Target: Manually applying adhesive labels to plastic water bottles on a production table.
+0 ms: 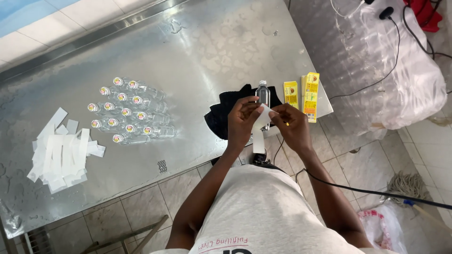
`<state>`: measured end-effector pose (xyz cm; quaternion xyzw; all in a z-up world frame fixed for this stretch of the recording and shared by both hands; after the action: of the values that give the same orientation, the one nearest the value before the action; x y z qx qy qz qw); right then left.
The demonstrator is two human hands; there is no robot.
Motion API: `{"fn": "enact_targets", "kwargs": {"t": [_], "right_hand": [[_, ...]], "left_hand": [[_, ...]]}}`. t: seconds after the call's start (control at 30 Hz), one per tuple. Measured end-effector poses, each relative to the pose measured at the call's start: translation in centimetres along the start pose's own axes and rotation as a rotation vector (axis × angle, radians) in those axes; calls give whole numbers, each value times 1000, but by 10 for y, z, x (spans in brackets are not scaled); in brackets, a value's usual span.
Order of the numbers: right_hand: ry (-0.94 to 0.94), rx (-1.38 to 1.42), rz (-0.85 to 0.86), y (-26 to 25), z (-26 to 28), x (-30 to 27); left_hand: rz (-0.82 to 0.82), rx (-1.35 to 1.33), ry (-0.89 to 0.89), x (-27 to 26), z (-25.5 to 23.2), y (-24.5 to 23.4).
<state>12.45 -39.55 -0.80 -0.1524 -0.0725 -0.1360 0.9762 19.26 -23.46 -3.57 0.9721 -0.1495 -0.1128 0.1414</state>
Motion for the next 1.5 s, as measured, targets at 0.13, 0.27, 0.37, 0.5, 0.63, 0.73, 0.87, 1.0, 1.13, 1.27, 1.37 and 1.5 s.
{"fn": "enact_targets", "kwargs": {"t": [0.13, 0.27, 0.37, 0.5, 0.63, 0.73, 0.87, 1.0, 1.13, 1.27, 1.37, 1.5], "right_hand": [[62, 49, -106, -1, -12, -5], [9, 116, -197, 18, -10, -13], [-123, 10, -107, 44, -9, -20], [-199, -61, -8, 73, 13, -17], [-110, 63, 131, 109, 17, -16], [-19, 174, 222, 136, 1, -19], [218, 410, 236, 159, -30, -24], [240, 419, 217, 161, -28, -15], [392, 425, 48, 143, -36, -17], [331, 316, -29, 126, -11, -24], [318, 294, -28, 118, -6, -35], [249, 232, -38, 122, -6, -51]], "left_hand": [[-197, 156, -7, -12, 18, -20], [-52, -253, -319, -28, 63, -36], [-8, -295, -215, -40, 28, -23], [-43, -96, -175, -48, 17, -40], [-227, 5, -150, -55, 40, -94], [-402, -61, -190, -66, 80, -148], [-861, -544, -279, -109, 112, -249], [-1142, -618, -313, -176, 211, -448], [-1473, -606, -151, -218, 157, -616], [-1348, -739, 218, -191, 77, -744], [-1321, -846, 428, -158, 50, -796], [-1365, -934, 123, -145, 78, -815]]}}
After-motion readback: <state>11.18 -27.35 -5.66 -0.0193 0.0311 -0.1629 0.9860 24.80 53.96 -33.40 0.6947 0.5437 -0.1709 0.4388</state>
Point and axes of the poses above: each hand's wrist, its own x-axis towards the middle knuckle, its own y-axis out of the palm, z = x × y, the point moved 3 cm from there along x, towards the middle knuckle, and after that the axes turned 10 degrees about -y, right-handed, at the moved point
